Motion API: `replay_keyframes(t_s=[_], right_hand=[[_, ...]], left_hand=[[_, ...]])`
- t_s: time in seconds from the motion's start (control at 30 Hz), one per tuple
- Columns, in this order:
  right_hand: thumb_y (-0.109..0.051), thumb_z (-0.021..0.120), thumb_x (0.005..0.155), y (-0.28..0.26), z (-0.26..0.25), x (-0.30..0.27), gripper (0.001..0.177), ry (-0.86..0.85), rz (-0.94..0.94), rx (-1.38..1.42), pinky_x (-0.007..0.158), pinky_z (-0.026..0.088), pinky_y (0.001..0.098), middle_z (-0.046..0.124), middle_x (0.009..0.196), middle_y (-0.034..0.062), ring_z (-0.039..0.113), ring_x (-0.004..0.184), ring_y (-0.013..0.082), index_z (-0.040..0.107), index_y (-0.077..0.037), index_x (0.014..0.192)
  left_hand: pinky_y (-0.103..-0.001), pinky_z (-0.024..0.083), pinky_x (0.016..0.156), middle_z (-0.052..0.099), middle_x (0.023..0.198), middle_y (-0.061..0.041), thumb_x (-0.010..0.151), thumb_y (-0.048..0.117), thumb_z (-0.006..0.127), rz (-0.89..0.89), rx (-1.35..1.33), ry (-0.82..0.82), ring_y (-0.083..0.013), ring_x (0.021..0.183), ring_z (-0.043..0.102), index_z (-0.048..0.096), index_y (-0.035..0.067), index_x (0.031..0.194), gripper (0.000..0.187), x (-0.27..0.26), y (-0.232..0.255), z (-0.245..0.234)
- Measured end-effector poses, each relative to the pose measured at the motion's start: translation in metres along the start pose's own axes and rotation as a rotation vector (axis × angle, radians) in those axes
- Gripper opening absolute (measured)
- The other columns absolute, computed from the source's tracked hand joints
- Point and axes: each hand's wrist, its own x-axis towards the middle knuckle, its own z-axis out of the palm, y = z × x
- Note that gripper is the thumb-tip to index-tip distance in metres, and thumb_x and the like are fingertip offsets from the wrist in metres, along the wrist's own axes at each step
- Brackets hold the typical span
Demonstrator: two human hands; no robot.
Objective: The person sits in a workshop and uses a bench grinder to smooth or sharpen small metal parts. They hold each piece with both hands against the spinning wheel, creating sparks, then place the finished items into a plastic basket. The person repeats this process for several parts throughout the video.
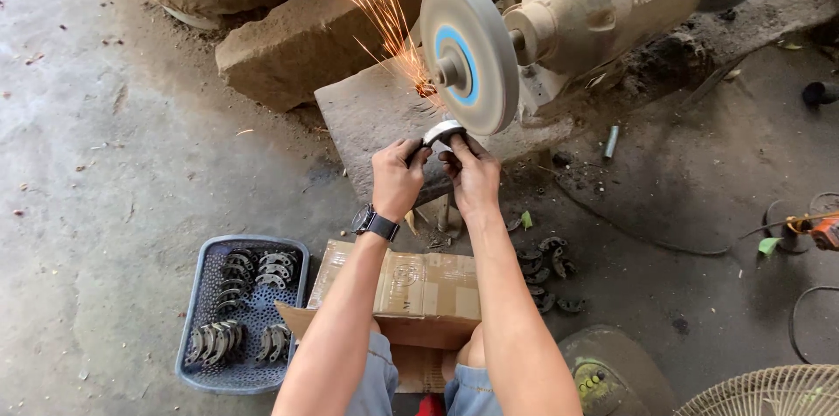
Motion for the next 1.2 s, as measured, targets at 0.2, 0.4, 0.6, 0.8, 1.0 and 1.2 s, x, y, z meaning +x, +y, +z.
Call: replay_keyframes(t_s=[0.2, 0.4, 0.6, 0.8, 1.0, 1.2], right_hand=[[-0.016, 0.071, 0.096, -0.003, 0.010, -0.008, 0.026, -0.009, -0.014, -0.042, 0.059, 0.052, 0.0265, 0.078, 0.104, 0.0087, 0.068, 0.072, 0.0155, 0.073, -0.001, 0.117], [-0.012, 0.070, 0.097, 0.028, 0.001, -0.001, 0.018, -0.079, 0.124, 0.087, 0.063, 0.052, 0.0283, 0.075, 0.099, 0.0042, 0.066, 0.076, 0.0148, 0.072, -0.007, 0.114], [-0.016, 0.067, 0.100, -0.011, 0.046, -0.070, 0.018, -0.498, 0.250, -0.015, 0.071, 0.057, 0.0306, 0.074, 0.099, 0.0053, 0.069, 0.082, 0.0161, 0.071, -0.005, 0.114], [-0.016, 0.067, 0.101, 0.013, 0.117, -0.145, 0.024, -0.651, 0.144, -0.584, 0.065, 0.054, 0.0266, 0.075, 0.096, 0.0082, 0.068, 0.078, 0.0128, 0.073, 0.002, 0.115], [-0.012, 0.068, 0.100, 0.044, 0.170, -0.203, 0.023, -0.690, 0.066, -0.722, 0.062, 0.053, 0.0236, 0.077, 0.097, 0.0089, 0.066, 0.075, 0.0096, 0.074, 0.003, 0.117], [-0.011, 0.067, 0.100, 0.067, 0.199, -0.215, 0.024, -0.740, 0.103, -0.854, 0.062, 0.053, 0.0234, 0.077, 0.098, 0.0076, 0.065, 0.074, 0.0085, 0.074, 0.003, 0.118]], left_hand=[[-0.042, 0.051, 0.068, 0.069, 0.083, -0.018, 0.085, 0.004, 0.074, 0.046, -0.015, 0.038, -0.0365, 0.075, 0.068, 0.074, 0.001, 0.096, 0.011, 0.002, 0.002, -0.010], [-0.033, 0.057, 0.071, 0.076, 0.090, -0.016, 0.084, 0.006, 0.075, -0.017, -0.101, 0.039, -0.0219, 0.076, 0.074, 0.076, -0.001, 0.100, 0.017, -0.020, -0.010, -0.035], [-0.027, 0.057, 0.064, 0.076, 0.083, -0.004, 0.095, 0.012, 0.070, -0.463, -0.680, -0.227, -0.0079, 0.068, 0.068, 0.077, -0.004, 0.105, 0.020, -0.070, 0.024, -0.117], [-0.030, 0.060, 0.073, 0.075, 0.090, -0.008, 0.098, 0.006, 0.070, -0.424, -0.988, -0.182, -0.0121, 0.077, 0.072, 0.071, -0.004, 0.118, 0.023, -0.138, 0.014, -0.223], [-0.028, 0.061, 0.072, 0.077, 0.096, -0.009, 0.091, 0.007, 0.075, -0.472, -0.558, 0.188, -0.0116, 0.078, 0.073, 0.073, -0.007, 0.117, 0.029, -0.207, -0.051, -0.340], [-0.028, 0.060, 0.067, 0.077, 0.087, -0.009, 0.084, 0.003, 0.080, -0.667, -0.449, 0.524, -0.0114, 0.071, 0.072, 0.077, -0.004, 0.106, 0.023, -0.280, -0.196, -0.380]])
